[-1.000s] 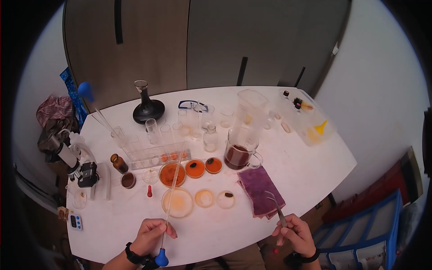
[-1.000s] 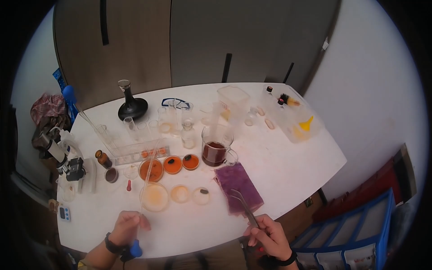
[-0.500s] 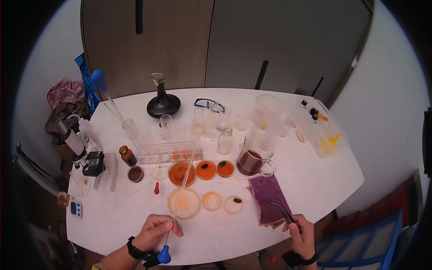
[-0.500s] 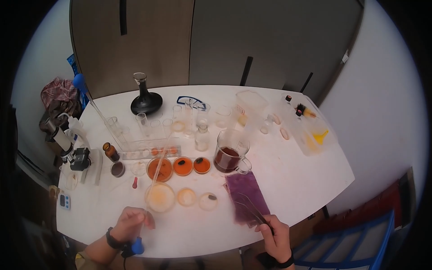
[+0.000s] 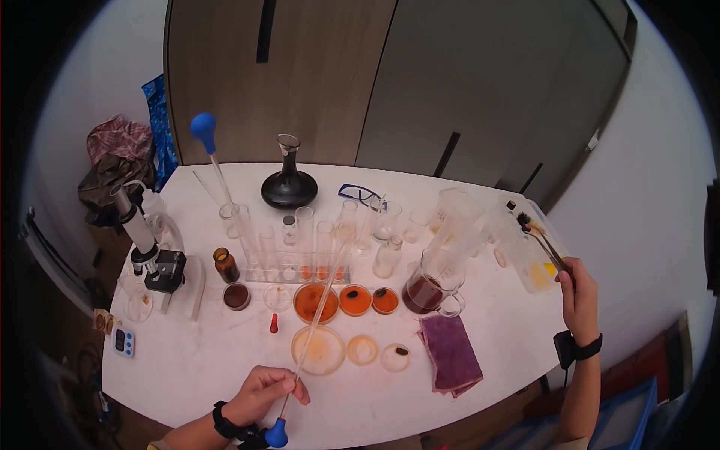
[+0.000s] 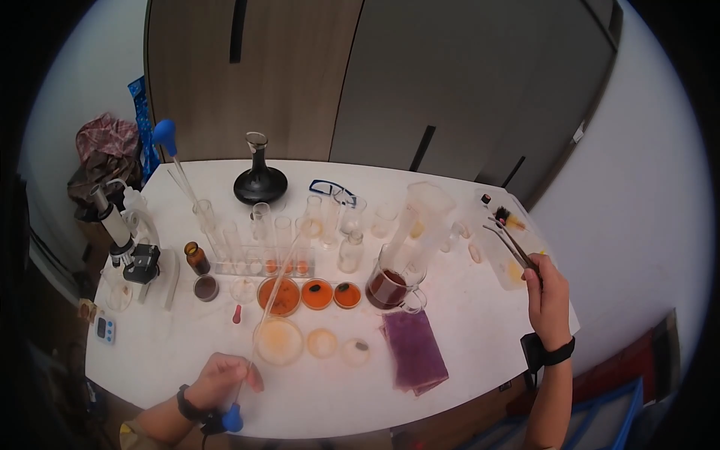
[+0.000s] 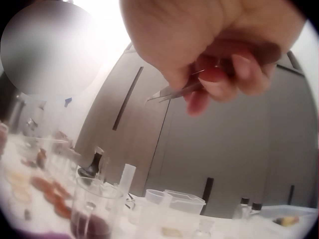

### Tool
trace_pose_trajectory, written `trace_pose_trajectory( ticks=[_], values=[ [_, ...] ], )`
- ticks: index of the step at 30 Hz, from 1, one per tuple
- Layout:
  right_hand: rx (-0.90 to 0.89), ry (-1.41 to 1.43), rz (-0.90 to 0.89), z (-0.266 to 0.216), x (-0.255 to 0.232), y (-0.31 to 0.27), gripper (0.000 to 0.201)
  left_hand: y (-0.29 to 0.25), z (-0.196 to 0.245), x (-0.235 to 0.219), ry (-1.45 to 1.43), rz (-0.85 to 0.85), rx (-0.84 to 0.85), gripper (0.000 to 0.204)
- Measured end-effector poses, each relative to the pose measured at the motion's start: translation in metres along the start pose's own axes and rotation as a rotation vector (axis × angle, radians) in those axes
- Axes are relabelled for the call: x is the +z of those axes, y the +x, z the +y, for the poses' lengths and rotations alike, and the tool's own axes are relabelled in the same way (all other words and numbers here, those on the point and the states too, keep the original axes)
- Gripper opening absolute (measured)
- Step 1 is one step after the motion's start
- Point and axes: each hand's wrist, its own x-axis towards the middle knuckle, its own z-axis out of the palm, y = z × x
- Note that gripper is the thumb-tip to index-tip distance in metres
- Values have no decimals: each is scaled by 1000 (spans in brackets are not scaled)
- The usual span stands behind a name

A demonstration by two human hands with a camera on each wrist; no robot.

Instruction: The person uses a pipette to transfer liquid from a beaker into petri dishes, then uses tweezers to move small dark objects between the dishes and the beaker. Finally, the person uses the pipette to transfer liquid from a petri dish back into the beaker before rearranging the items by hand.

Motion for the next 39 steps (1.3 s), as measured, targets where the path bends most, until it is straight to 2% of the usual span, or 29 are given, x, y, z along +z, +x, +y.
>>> trace_pose_trajectory(
  ticks=[2, 4, 5, 7, 11, 13, 15, 21, 24, 26, 31, 39],
  values=[
    [-48, -50, 2, 24, 9, 30, 14, 0, 0, -1, 16, 10, -10, 34],
    [-39, -99, -118, 41, 19, 55, 13, 0, 2, 0, 20, 8, -15, 34],
    [-39, -100, -114, 42, 25, 67, 13, 1, 3, 0, 24, 8, -23, 33],
    [-50, -207, -259, 38, 40, 87, 14, 1, 2, -3, 18, 10, -28, 33],
    [-98, -245, -304, 36, 80, 119, 16, 3, 0, -4, 7, 48, -43, 35],
    [-183, -302, -407, 35, 94, 132, 17, 2, 1, -1, -5, 52, -33, 35],
    [-208, -360, -422, 26, 104, 141, 16, 2, 3, -1, -19, 56, -23, 35],
    [-267, -381, -444, 22, 126, 155, 16, -1, 2, -4, -9, 34, -52, 36],
    [-244, -408, -410, 28, 133, 159, 17, 3, 6, -1, -105, -57, -67, 33],
    [-190, -409, -408, 35, 133, 161, 18, 4, 16, 9, -41, 28, -59, 42],
    [-118, -350, -450, 50, 128, 156, 18, 5, 12, 4, -54, 10, -53, 38],
    [-89, -492, -466, 42, 127, 144, 19, 1, 7, -3, 4, 8, -56, 35]
  ],
)
